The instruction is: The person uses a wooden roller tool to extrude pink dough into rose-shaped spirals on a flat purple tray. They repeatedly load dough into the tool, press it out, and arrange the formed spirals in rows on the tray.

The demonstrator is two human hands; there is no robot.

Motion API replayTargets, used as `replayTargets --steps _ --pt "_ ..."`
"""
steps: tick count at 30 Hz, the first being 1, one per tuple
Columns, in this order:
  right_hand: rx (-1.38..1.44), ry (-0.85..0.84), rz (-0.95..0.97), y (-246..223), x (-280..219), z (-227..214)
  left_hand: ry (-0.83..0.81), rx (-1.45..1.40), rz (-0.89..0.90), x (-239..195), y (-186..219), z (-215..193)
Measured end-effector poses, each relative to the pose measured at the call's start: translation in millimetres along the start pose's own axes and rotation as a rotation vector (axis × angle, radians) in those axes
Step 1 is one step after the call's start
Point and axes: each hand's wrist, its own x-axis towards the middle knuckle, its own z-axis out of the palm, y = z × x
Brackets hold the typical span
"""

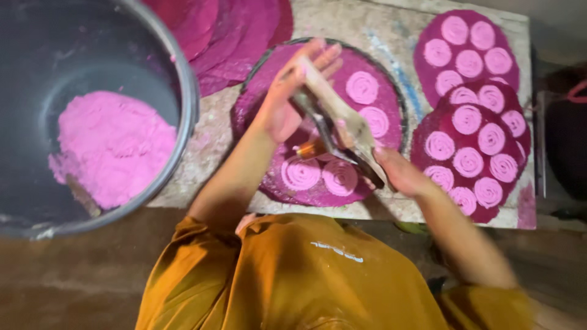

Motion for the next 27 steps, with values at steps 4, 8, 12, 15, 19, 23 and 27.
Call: replayTargets --steps 4,8,12,15,19,23,27 --pt "-0.331 -0.075 0.19 -67.3 46.8 7.4 0.268 -0.406 0.186 -8.2 9.0 -14.7" --pt "-0.579 0.081 -0.021 -109.8 67.2 42.3 0.402 -0.471 0.309 -19.7 13.2 -49.5" --pt "-0.566 0.086 -0.158 -124.4 72.0 65.6 0.411 -0.455 0.377 -30.8 8.4 -67.8" --pt "-0.658 0.052 0.072 -128.9 77.6 64.2 0.447 -0.535 0.351 -30.7 5.1 -67.3" --pt "-0.679 0.098 -0.087 -127.1 77.8 62.4 0.441 -0.449 0.398 -23.3 12.4 -64.5" --pt "-0.576 0.078 -0.075 -130.7 72.5 66.1 0.46 -0.445 0.386 -29.6 25.5 -58.1" --pt "-0.689 0.061 0.059 -143.6 61.4 54.2 0.521 -0.521 0.368 -26.8 18.0 -37.5"
